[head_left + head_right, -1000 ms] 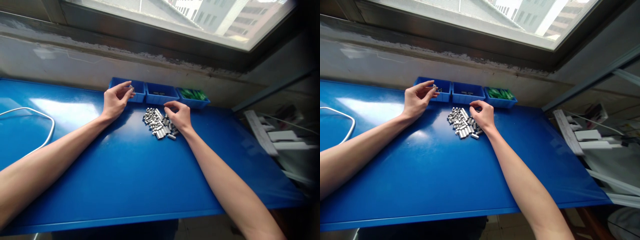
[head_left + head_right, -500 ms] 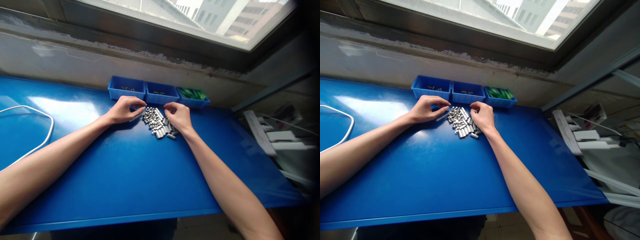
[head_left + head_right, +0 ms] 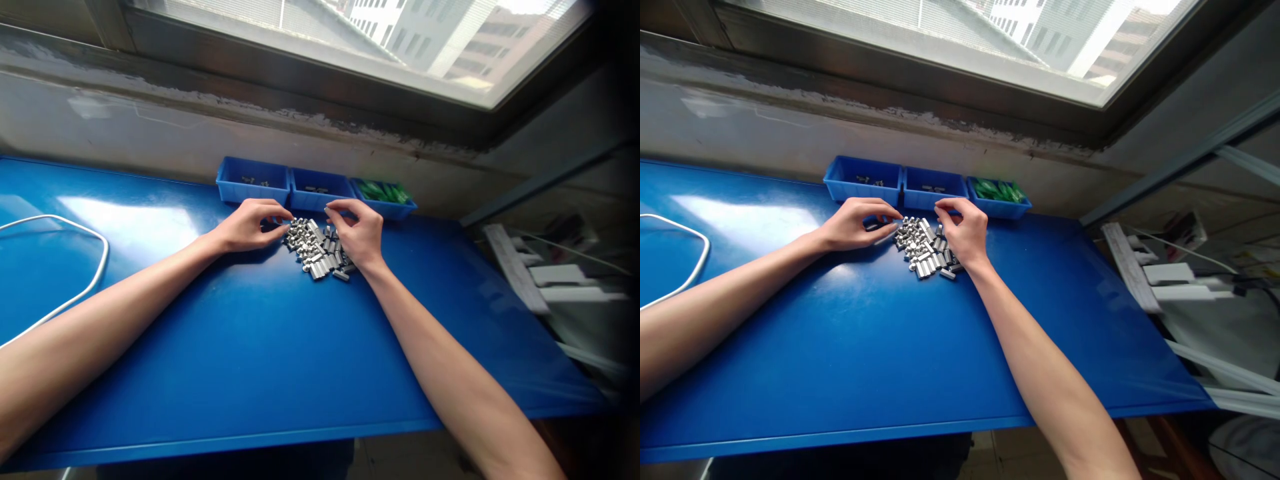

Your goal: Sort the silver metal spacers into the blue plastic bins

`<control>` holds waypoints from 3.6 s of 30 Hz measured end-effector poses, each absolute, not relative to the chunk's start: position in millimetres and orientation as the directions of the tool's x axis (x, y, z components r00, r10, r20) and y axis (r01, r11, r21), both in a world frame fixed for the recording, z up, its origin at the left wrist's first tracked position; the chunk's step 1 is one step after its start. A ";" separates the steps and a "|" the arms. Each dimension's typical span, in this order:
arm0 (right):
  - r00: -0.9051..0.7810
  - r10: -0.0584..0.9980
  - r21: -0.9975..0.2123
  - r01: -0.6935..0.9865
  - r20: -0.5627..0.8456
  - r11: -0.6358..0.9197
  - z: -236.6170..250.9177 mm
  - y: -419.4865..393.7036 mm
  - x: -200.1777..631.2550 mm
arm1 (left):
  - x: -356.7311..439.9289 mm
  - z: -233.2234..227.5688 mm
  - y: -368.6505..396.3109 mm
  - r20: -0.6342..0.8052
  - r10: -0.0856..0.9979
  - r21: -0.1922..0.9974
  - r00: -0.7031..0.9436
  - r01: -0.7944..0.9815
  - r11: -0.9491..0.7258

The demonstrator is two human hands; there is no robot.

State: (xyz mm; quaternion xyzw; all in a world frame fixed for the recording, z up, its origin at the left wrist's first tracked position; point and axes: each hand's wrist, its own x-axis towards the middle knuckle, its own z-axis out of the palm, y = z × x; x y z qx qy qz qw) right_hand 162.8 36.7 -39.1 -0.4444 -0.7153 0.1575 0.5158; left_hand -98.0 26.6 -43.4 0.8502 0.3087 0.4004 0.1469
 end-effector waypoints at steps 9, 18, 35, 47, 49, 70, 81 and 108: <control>0.015 0.832 -0.786 0.338 0.555 0.518 -38.1 58.3 163.7 | -98.9 -44.0 26.3 0.549 0.614 0.506 0.567 0.359 -0.784; -0.124 0.821 -0.711 0.438 0.558 0.550 -30.7 41.5 175.4 | -97.8 -41.7 26.3 0.513 0.653 0.517 0.557 0.407 -0.753; -0.092 0.869 -0.690 0.570 0.485 0.446 -42.8 40.0 179.5 | -101.1 -44.7 33.9 0.546 0.740 0.623 0.392 0.400 -0.672; -0.099 0.871 -0.703 0.550 0.482 0.451 -44.4 42.5 179.5 | -97.7 -43.7 31.2 0.640 0.743 0.659 0.194 0.359 -0.661; -0.100 0.873 -0.700 0.558 0.477 0.447 -44.4 42.9 179.5 | -97.3 -43.8 32.4 0.687 0.724 0.662 0.063 0.357 -0.659; -0.023 0.961 -0.226 0.970 0.277 0.088 -21.9 18.0 169.5 | -99.4 -45.5 29.9 0.574 0.590 0.405 0.567 0.430 -0.807; -0.136 0.928 -0.319 0.913 0.348 0.253 -33.2 24.2 166.7 | -99.8 -46.2 30.2 0.582 0.549 0.359 0.600 0.416 -0.835; -0.187 0.953 -0.760 0.574 0.239 0.303 -33.4 37.9 184.1 | -102.8 -52.9 37.9 0.537 0.602 0.398 0.591 0.452 -0.798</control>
